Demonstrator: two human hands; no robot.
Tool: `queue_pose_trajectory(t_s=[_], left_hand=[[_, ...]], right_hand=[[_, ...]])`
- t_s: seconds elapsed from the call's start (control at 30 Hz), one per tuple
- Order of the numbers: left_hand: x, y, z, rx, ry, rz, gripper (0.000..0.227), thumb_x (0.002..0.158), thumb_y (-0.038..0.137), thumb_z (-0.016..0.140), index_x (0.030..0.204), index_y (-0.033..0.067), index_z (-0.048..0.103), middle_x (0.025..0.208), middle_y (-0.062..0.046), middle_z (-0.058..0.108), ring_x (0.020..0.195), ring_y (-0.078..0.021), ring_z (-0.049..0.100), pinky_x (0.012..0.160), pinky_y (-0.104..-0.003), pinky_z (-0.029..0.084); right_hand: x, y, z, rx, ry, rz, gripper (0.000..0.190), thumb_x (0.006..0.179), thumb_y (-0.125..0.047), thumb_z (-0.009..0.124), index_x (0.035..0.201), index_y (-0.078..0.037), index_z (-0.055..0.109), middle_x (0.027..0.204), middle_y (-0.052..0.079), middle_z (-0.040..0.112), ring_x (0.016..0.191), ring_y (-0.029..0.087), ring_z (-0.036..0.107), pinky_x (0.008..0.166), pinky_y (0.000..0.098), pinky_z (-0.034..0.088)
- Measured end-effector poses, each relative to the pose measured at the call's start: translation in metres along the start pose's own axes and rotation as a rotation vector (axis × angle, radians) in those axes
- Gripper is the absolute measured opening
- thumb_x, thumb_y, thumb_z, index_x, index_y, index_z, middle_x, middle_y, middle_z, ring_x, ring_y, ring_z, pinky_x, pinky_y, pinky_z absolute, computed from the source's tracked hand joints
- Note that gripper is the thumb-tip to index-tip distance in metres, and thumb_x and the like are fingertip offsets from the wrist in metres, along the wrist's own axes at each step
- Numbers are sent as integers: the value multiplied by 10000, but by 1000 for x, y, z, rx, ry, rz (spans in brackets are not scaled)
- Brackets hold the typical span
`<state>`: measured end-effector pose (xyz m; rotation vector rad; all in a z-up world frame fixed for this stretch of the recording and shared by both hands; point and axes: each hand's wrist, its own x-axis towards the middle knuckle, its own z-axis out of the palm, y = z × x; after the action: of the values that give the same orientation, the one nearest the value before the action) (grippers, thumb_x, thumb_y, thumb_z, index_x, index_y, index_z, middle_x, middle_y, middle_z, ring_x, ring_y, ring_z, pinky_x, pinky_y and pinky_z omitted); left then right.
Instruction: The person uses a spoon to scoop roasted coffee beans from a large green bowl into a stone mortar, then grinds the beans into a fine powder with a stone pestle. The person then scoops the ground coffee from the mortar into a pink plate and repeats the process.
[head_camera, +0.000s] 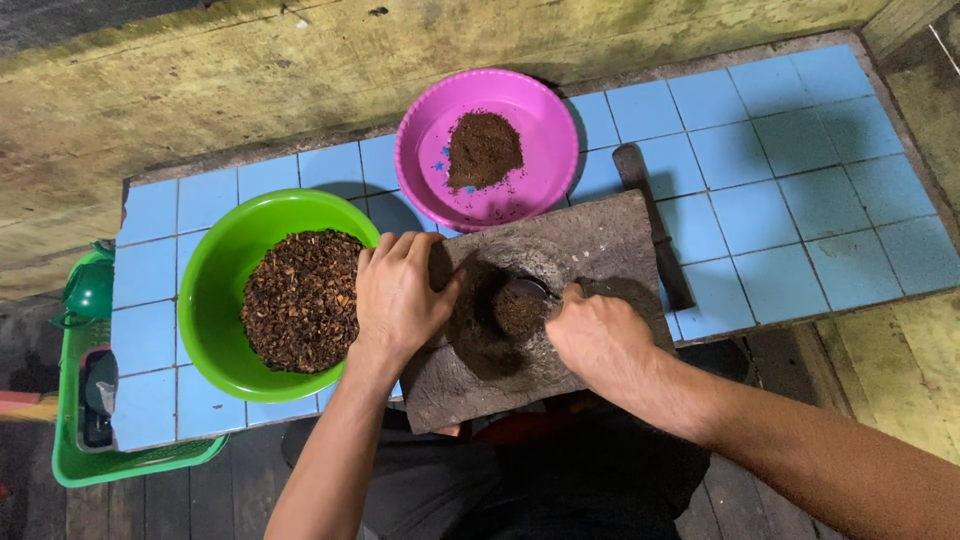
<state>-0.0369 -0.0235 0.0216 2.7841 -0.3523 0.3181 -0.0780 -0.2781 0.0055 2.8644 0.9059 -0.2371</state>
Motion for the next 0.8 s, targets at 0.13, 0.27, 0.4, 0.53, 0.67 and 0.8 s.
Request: queue_pose_trajectory(t_s=[0.13, 0.27, 0.4, 0.53, 0.67, 0.8], left_hand=[[-6, 4, -1, 1, 18, 11, 460, 786, 420, 831, 1131, 144, 704, 960, -30, 692, 994, -252, 652, 909, -456, 503], [-10, 4, 0, 18, 55, 34, 461, 784, 426, 833, 1125, 144, 703, 951, -22, 681, 985, -246, 644, 887, -442, 497], [-14, 5, 1, 23, 87, 54, 467, 764, 423, 842, 1114, 147, 701, 955, -24, 678, 980, -250, 634, 865, -437, 486], [-15, 4, 3, 23, 99, 62, 477, 768, 420, 846, 1124, 138, 701, 963, -29, 679, 983, -252, 633, 870, -436, 483], [-16, 5, 2, 31, 97, 64, 489, 757, 425, 843, 1129, 144, 697, 977, -23, 680, 994, -249, 629, 873, -435, 475], [-16, 5, 3, 27, 95, 63, 486, 762, 422, 836, 1134, 144, 694, 983, -23, 679, 995, -248, 629, 871, -433, 476]], right_hand=[[-13, -8, 0, 50, -31, 35, 204, 894, -8, 524, 819, 33, 709, 917, 229, 670, 610, 346, 751, 542, 430, 615], [-16, -8, 1, 144, -23, 68, 211, 883, -26, 517, 799, 34, 701, 934, 234, 669, 606, 375, 746, 531, 443, 607], [-20, -16, -21, 118, 4, 122, 224, 898, -11, 508, 833, 21, 720, 1000, 228, 670, 632, 354, 756, 539, 442, 614], [-15, -24, -17, 15, 43, 128, 167, 880, -32, 568, 850, -9, 731, 1094, 239, 662, 648, 317, 755, 543, 425, 625], [-10, -24, -16, 58, 5, 167, 198, 892, -46, 560, 941, -21, 750, 1205, 241, 637, 729, 339, 760, 561, 438, 628], [-13, -21, -22, 135, -54, 181, 305, 898, -32, 535, 1104, -60, 758, 1298, 247, 626, 817, 381, 763, 641, 445, 624]])
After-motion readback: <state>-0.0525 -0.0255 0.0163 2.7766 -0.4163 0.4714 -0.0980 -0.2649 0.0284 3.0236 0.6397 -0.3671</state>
